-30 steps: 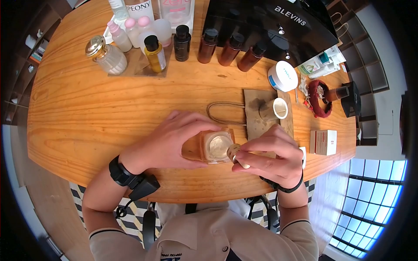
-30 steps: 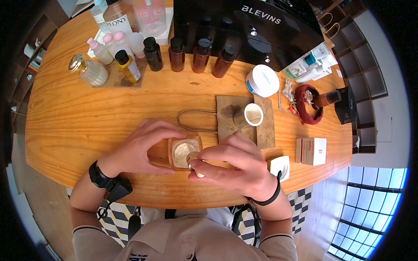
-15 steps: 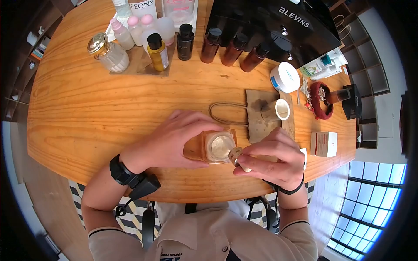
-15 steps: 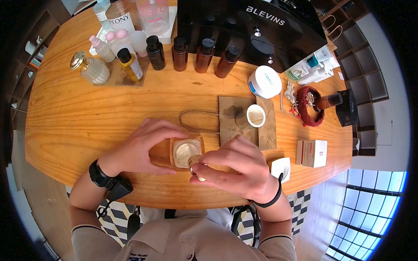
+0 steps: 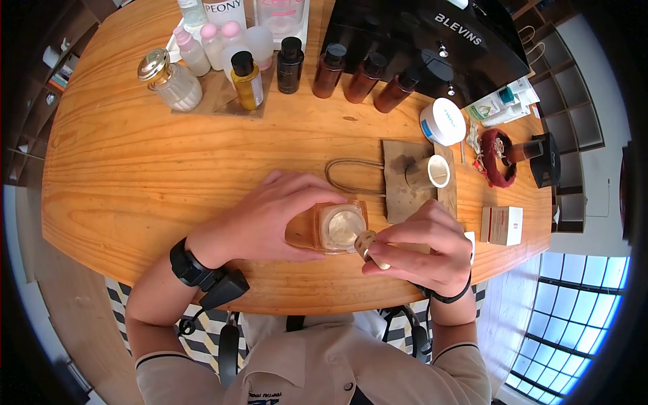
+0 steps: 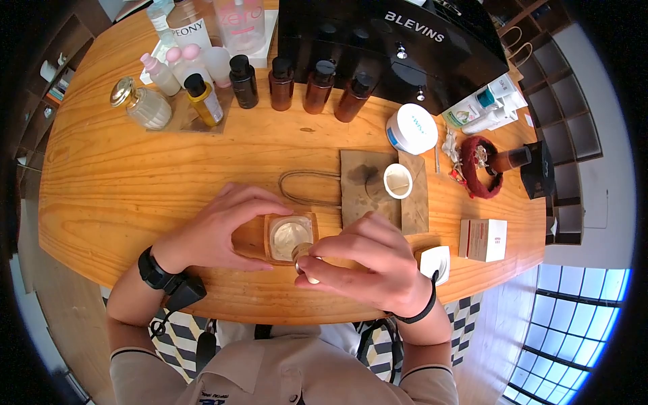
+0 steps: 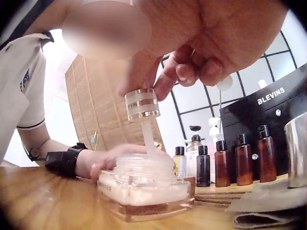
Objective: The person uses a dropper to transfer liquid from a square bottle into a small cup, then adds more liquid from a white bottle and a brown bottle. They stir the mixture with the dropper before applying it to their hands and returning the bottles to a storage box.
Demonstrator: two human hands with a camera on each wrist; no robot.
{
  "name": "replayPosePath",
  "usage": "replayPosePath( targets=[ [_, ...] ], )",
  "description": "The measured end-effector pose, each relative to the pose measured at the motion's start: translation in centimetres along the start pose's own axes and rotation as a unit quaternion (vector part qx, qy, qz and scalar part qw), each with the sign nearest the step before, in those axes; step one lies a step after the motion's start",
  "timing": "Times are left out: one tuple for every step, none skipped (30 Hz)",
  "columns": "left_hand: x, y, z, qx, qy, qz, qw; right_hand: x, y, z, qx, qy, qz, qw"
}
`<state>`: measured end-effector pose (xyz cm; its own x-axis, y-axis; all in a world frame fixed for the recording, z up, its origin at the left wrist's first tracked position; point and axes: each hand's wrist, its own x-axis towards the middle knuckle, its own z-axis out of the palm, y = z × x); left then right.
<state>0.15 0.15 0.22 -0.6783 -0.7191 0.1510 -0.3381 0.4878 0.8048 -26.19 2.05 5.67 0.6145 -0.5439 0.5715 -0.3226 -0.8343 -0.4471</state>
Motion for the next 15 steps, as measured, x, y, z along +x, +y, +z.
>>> replayPosePath(
  targets=[
    [0.01, -0.01, 0.01, 0.001, 0.0, 0.002, 1.0, 0.0, 0.04, 0.03, 0.0, 0.0, 0.0, 1.0],
    [0.02, -0.01, 0.01, 0.001, 0.0, 0.002, 1.0, -0.01, 0.11, 0.09, -0.002, -0.001, 0.001, 1.0],
    [0.02, -0.01, 0.0, 0.003, 0.002, 0.003, 1.0, 0.01, 0.15, 0.11, -0.003, -0.001, 0.002, 1.0],
    [0.0, 0.0, -0.01, 0.004, 0.004, 0.005, 1.0, 0.02, 0.11, 0.06, -0.003, -0.002, 0.001, 1.0],
    [-0.01, -0.02, -0.01, 0.004, 0.005, 0.005, 1.0, 0.03, 0.05, -0.03, -0.006, 0.004, 0.0, 1.0],
    [0.0, -0.07, 0.0, 0.003, 0.004, 0.004, 1.0, 0.04, 0.0, -0.09, -0.01, 0.01, 0.0, 1.0],
    [0.01, -0.09, 0.02, 0.001, 0.002, 0.004, 1.0, 0.04, -0.02, -0.08, -0.01, 0.009, -0.001, 1.0],
    [0.02, -0.08, 0.03, 0.001, 0.003, 0.004, 1.0, 0.01, -0.03, -0.05, -0.005, 0.01, 0.0, 1.0],
    [0.03, -0.06, 0.04, 0.001, 0.004, 0.005, 1.0, 0.0, -0.03, -0.02, -0.001, 0.01, 0.0, 1.0],
    [0.03, -0.05, 0.05, 0.0, 0.005, 0.007, 1.0, 0.02, -0.01, 0.02, -0.001, 0.01, 0.0, 1.0],
    [0.02, -0.05, 0.08, 0.0, 0.006, 0.007, 1.0, 0.05, 0.01, 0.07, -0.005, 0.007, 0.002, 1.0],
    [0.0, -0.07, 0.1, 0.003, 0.009, 0.008, 1.0, 0.1, 0.03, 0.1, -0.009, 0.003, 0.004, 1.0],
    [-0.03, -0.08, 0.12, 0.006, 0.012, 0.008, 1.0, 0.16, -0.07, 0.0, -0.009, 0.002, 0.003, 1.0],
    [-0.04, -0.08, 0.14, 0.006, 0.013, 0.008, 1.0, 0.19, -0.25, -0.19, -0.017, 0.004, 0.007, 1.0],
    [-0.03, -0.08, 0.16, 0.008, 0.014, 0.007, 1.0, 0.2, -0.37, -0.34, -0.025, 0.005, 0.012, 1.0]
  ],
)
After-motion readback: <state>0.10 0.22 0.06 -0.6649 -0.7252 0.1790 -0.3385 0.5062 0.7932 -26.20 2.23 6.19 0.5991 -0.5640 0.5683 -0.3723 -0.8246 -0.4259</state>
